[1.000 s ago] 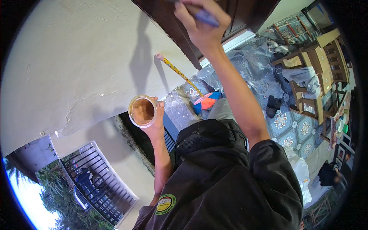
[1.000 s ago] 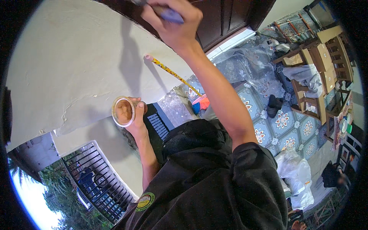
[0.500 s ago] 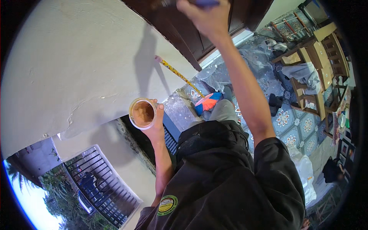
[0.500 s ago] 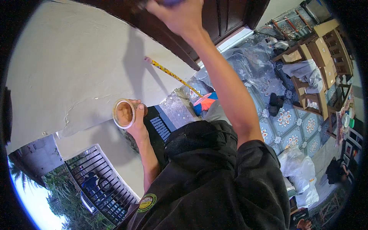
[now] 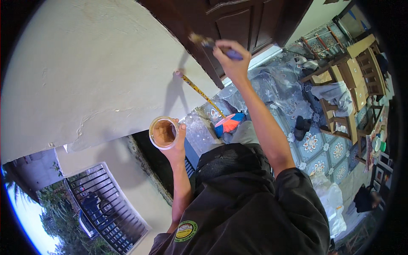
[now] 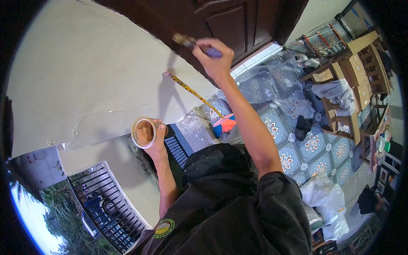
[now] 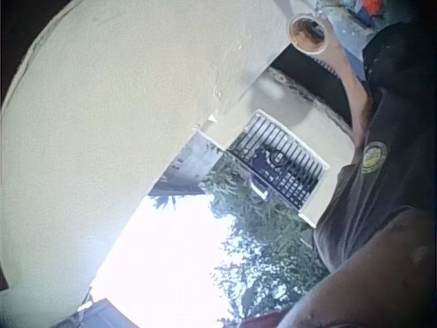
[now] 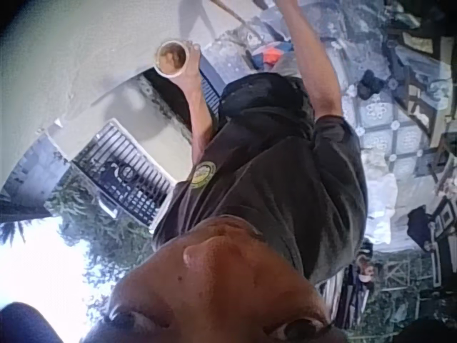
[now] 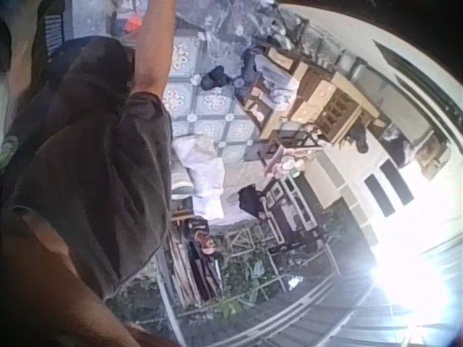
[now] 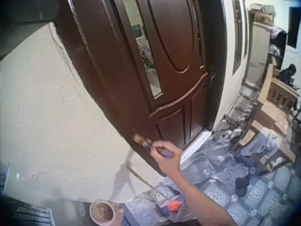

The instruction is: Apply stain or paint to the outer edge of a wooden door frame using a brush.

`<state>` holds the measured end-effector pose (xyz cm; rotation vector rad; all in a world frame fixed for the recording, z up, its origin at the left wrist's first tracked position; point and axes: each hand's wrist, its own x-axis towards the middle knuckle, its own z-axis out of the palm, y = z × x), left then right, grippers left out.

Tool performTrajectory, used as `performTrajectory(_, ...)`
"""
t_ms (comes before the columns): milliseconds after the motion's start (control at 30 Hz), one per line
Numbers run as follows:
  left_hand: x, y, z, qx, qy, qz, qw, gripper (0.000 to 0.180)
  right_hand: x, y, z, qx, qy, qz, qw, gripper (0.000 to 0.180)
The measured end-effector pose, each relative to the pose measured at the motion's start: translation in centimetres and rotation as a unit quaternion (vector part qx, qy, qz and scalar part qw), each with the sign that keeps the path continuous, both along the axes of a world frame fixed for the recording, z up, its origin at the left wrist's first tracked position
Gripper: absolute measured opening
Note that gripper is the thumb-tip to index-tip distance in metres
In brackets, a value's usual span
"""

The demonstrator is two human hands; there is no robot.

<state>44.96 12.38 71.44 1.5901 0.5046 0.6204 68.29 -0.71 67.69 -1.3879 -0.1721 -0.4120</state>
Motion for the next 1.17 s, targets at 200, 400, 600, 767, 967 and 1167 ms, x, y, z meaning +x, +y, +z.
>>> performTrajectory(200, 0.0, -0.2, 0.2, 0.000, -0.002, 0.002, 1.000, 0.044, 0.3, -0.9, 2.8, -0.194, -0.089, 0.069, 0.975, 0.016)
performTrajectory(400, -0.2, -0.3, 0.7, 0.025, -0.023, 0.004, 0.999, 0.038, 3.8, -0.9, 20.0, -0.192, -0.352, -0.044, 0.915, 0.015)
performTrajectory(600, -0.3, -0.9, 0.6, 0.049, -0.042, 0.003, 0.998, 0.032, 4.2, 1.0, 25.1, -0.050, -0.505, -0.105, 0.855, 0.010)
performTrajectory(767, -0.8, -0.8, 0.2, 0.034, -0.030, 0.018, 0.999, 0.033, 2.4, 3.2, 13.4, -0.070, -0.392, -0.138, 0.907, 0.016)
performTrajectory(967, -1.5, -0.5, -0.2, 0.038, -0.020, 0.001, 0.999, 0.033, -2.9, 1.0, 0.1, -0.170, -0.212, -0.068, 0.960, 0.018)
performTrajectory(1167, -2.7, 0.1, 0.0, -0.017, 0.008, -0.017, 1.000, 0.047, 1.2, 0.7, 4.1, -0.269, -0.247, 0.038, 0.930, 0.018)
